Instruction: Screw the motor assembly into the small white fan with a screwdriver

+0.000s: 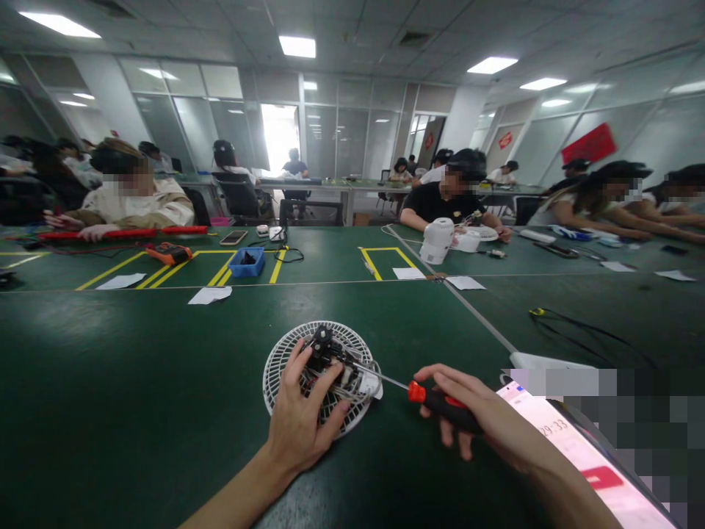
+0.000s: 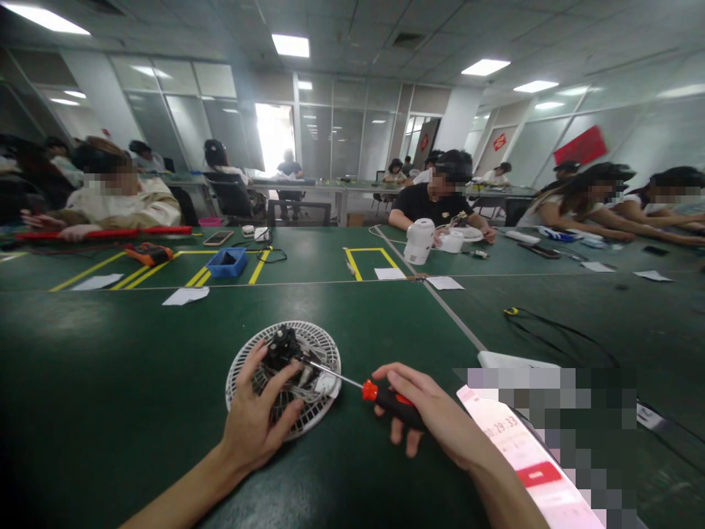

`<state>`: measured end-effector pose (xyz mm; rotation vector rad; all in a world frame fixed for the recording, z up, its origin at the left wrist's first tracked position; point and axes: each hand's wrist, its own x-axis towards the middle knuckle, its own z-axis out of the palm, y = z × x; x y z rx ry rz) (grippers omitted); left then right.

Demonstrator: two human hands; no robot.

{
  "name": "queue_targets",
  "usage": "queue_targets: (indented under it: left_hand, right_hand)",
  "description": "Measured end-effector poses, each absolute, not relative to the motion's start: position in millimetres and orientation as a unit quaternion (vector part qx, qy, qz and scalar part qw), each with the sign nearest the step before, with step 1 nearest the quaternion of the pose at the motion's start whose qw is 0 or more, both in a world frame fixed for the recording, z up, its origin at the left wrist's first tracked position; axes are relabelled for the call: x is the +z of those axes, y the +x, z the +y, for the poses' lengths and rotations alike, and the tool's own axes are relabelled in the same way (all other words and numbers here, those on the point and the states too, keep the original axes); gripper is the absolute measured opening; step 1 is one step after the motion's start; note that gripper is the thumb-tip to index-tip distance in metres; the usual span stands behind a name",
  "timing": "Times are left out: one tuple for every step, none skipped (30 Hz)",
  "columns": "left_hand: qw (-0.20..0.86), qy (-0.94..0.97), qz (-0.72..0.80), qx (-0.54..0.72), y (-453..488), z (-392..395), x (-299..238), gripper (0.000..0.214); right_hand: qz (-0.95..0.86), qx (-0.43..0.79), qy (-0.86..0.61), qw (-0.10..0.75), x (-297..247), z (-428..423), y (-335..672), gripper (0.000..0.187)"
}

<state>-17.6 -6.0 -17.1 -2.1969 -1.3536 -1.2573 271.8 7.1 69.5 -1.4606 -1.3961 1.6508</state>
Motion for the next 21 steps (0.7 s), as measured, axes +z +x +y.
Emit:
queue_targets:
  left_hand:
    - [0.136, -0.758, -0.468, -0.434, -18, -6, -17, 0.045]
    - [0.138, -0.757, -0.468, -0.434, -18, -7, -18, 0.046]
    - [0.140, -0.758, -0.466, -0.434, -18, -7, -18, 0.046]
    - [0.142, -0.759, -0.465, -0.434, -18, -7, -18, 0.047]
    - [0.143, -0.758, -0.465, -0.433, -18, -7, -19, 0.048]
    - [0.145, -0.757, -0.466, -0.434, -18, -7, -19, 0.049]
    - [0.145, -0.755, -0.469, -0.435, -18, -7, -19, 0.051]
    - [0.146, -0.753, -0.470, -0.436, -18, -7, -19, 0.052]
    - [0.144, -0.752, -0.470, -0.439, -18, -7, -19, 0.052]
    - [0.143, -0.750, -0.467, -0.447, -18, -6, -19, 0.051]
    - [0.138, -0.747, -0.461, -0.458, -18, -6, -19, 0.050]
    - [0.131, -0.742, -0.455, -0.475, -19, -5, -17, 0.047]
    - [0.123, -0.733, -0.449, -0.496, -20, -4, -16, 0.044]
    - [0.115, -0.721, -0.445, -0.518, -20, -2, -13, 0.041]
    - [0.106, -0.709, -0.447, -0.536, -21, -1, -9, 0.038]
    - [0.098, -0.698, -0.453, -0.546, -21, 1, -5, 0.035]
    - [0.090, -0.690, -0.464, -0.548, -20, 3, -1, 0.032]
    - [0.083, -0.686, -0.478, -0.543, -19, 5, 4, 0.028]
    - [0.077, -0.685, -0.491, -0.533, -17, 7, 7, 0.025]
    - [0.073, -0.685, -0.502, -0.524, -15, 9, 10, 0.021]
    - [0.070, -0.686, -0.507, -0.518, -13, 11, 11, 0.018]
  right_hand:
    - [-0.514, 0.616, -0.543, 0.250, 69, 7, 272, 0.053]
    - [-0.519, 0.614, -0.541, 0.246, 69, 7, 272, 0.053]
    - [-0.526, 0.609, -0.539, 0.250, 69, 8, 273, 0.053]
    - [-0.534, 0.600, -0.537, 0.257, 69, 8, 274, 0.053]
    - [-0.543, 0.590, -0.535, 0.264, 69, 9, 275, 0.054]
    - [-0.552, 0.581, -0.535, 0.269, 70, 10, 275, 0.056]
    - [-0.561, 0.571, -0.534, 0.274, 70, 10, 276, 0.057]
    - [-0.568, 0.562, -0.533, 0.280, 70, 11, 277, 0.056]
    - [-0.575, 0.552, -0.531, 0.290, 70, 11, 277, 0.055]
    - [-0.581, 0.542, -0.527, 0.302, 70, 11, 278, 0.052]
    - [-0.586, 0.532, -0.523, 0.316, 70, 12, 278, 0.050]
    - [-0.590, 0.524, -0.519, 0.329, 70, 12, 277, 0.048]
    - [-0.593, 0.517, -0.515, 0.340, 69, 12, 277, 0.047]
    - [-0.595, 0.515, -0.511, 0.346, 69, 13, 276, 0.046]
    - [-0.596, 0.514, -0.508, 0.349, 68, 13, 276, 0.046]
    - [-0.597, 0.516, -0.506, 0.347, 67, 13, 275, 0.045]
    - [-0.597, 0.518, -0.505, 0.345, 66, 13, 274, 0.045]
    - [-0.596, 0.521, -0.506, 0.343, 65, 13, 272, 0.044]
    - [-0.591, 0.525, -0.507, 0.342, 64, 12, 271, 0.043]
    - [-0.582, 0.533, -0.509, 0.344, 64, 12, 270, 0.042]
    - [-0.569, 0.545, -0.511, 0.344, 64, 12, 269, 0.042]
